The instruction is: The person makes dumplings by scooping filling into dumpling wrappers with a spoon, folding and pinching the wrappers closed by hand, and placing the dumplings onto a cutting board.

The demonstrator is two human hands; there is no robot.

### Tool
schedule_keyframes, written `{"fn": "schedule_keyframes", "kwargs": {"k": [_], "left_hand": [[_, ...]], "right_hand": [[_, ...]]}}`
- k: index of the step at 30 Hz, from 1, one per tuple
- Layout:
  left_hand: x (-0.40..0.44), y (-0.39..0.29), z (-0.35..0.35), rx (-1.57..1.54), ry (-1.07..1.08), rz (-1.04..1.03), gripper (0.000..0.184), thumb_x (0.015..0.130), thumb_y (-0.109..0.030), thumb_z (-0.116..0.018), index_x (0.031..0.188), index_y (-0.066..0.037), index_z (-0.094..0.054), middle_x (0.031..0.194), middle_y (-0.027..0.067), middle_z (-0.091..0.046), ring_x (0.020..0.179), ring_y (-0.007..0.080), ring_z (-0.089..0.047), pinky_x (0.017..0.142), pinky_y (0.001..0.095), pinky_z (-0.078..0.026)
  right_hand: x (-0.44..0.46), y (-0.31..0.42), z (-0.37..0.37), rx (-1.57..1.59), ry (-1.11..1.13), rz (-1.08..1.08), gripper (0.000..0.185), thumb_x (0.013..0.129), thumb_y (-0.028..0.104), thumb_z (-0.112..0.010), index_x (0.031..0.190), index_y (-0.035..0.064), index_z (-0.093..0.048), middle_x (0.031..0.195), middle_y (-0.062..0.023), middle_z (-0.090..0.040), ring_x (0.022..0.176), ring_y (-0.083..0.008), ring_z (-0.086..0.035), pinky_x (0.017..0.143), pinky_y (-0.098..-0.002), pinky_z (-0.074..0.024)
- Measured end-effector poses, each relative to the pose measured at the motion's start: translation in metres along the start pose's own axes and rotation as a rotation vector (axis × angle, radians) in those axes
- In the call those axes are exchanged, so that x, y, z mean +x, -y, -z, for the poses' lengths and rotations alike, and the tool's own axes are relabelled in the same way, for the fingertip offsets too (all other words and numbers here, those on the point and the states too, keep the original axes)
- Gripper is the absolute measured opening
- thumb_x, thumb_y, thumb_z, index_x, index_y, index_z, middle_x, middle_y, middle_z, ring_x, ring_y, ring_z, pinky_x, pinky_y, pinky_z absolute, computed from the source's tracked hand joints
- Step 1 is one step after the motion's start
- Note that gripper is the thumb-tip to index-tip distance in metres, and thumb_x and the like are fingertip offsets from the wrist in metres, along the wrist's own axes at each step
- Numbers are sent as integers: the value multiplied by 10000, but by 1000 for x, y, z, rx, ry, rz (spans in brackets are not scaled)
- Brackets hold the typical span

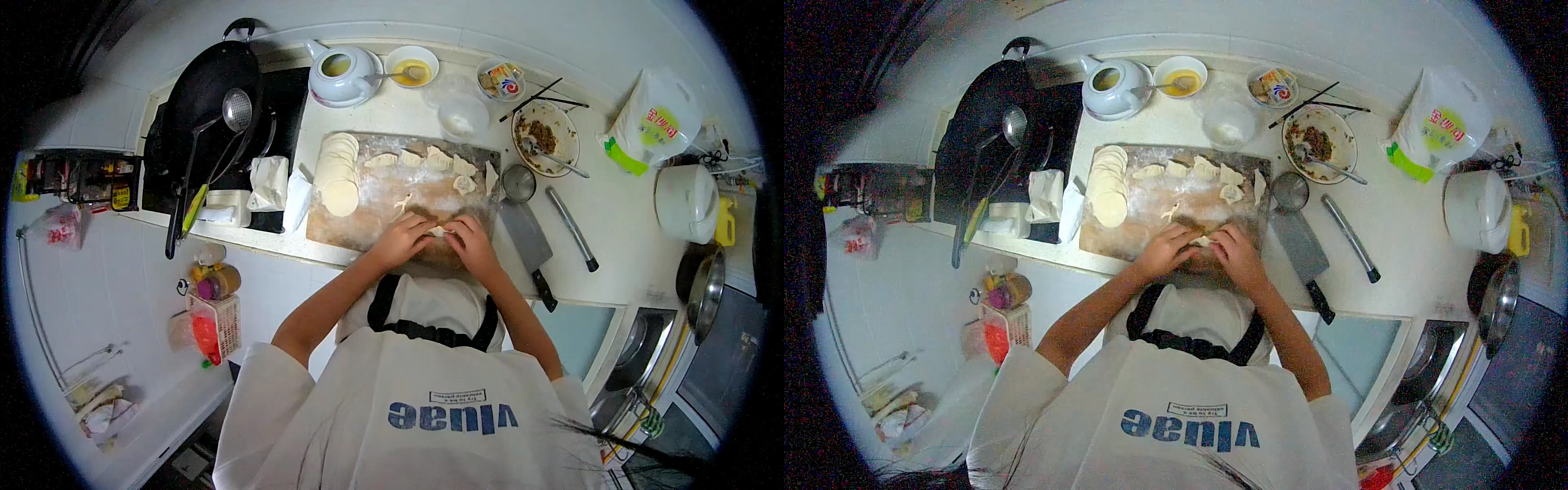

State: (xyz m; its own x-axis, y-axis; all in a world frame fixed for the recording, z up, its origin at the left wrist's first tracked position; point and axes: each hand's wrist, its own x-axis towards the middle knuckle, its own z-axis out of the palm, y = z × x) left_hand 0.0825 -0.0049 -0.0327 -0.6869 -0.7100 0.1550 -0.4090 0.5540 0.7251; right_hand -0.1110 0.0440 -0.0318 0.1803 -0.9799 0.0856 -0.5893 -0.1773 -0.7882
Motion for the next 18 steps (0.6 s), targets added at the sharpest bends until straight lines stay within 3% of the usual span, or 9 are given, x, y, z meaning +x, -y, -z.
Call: {"fn": "schedule_keyframes", "kwargs": {"k": [2, 5, 11, 14, 18], "left_hand": [[3, -5, 4, -18, 46, 52, 293, 765, -119, -624, 1040, -25, -585, 932, 140, -567, 878, 280, -541, 782, 347, -444], [7, -1, -1, 28, -50, -106, 234, 765, -118, -620, 979, -24, -602, 932, 129, -572, 873, 275, -540, 779, 348, -441], [8, 6, -10, 65, 23, -68, 142, 768, -126, -611, 860, -18, -609, 884, 107, -582, 864, 266, -541, 771, 350, -439], [9, 10, -12, 56, 44, -74, 181, 776, -136, -611, 904, -9, -607, 906, 119, -590, 870, 281, -539, 774, 348, -436], [13, 8, -10, -259, -65, 180, 223, 812, -65, -572, 1026, -4, -580, 1002, 117, -596, 925, 229, -553, 809, 310, -442]], "right_hand": [[1, 2, 1, 13, 8, 2, 135, 774, 60, -590, 897, 14, -559, 907, -128, -515, 859, -306, -520, 764, -371, -427], [1, -2, 0, -19, 3, 60, 130, 768, 59, -592, 885, 14, -559, 889, -127, -517, 854, -306, -519, 757, -373, -428], [1, -4, -2, -58, -7, 70, 115, 764, 65, -597, 858, 12, -557, 870, -128, -526, 848, -304, -519, 753, -377, -428], [1, -8, -4, -35, -3, 46, 150, 761, 65, -598, 896, 8, -565, 897, -136, -532, 861, -301, -523, 755, -367, -434], [3, 4, -3, 214, -132, -151, 225, 751, 64, -607, 964, 3, -568, 932, -141, -534, 880, -292, -541, 768, -341, -444]]}}
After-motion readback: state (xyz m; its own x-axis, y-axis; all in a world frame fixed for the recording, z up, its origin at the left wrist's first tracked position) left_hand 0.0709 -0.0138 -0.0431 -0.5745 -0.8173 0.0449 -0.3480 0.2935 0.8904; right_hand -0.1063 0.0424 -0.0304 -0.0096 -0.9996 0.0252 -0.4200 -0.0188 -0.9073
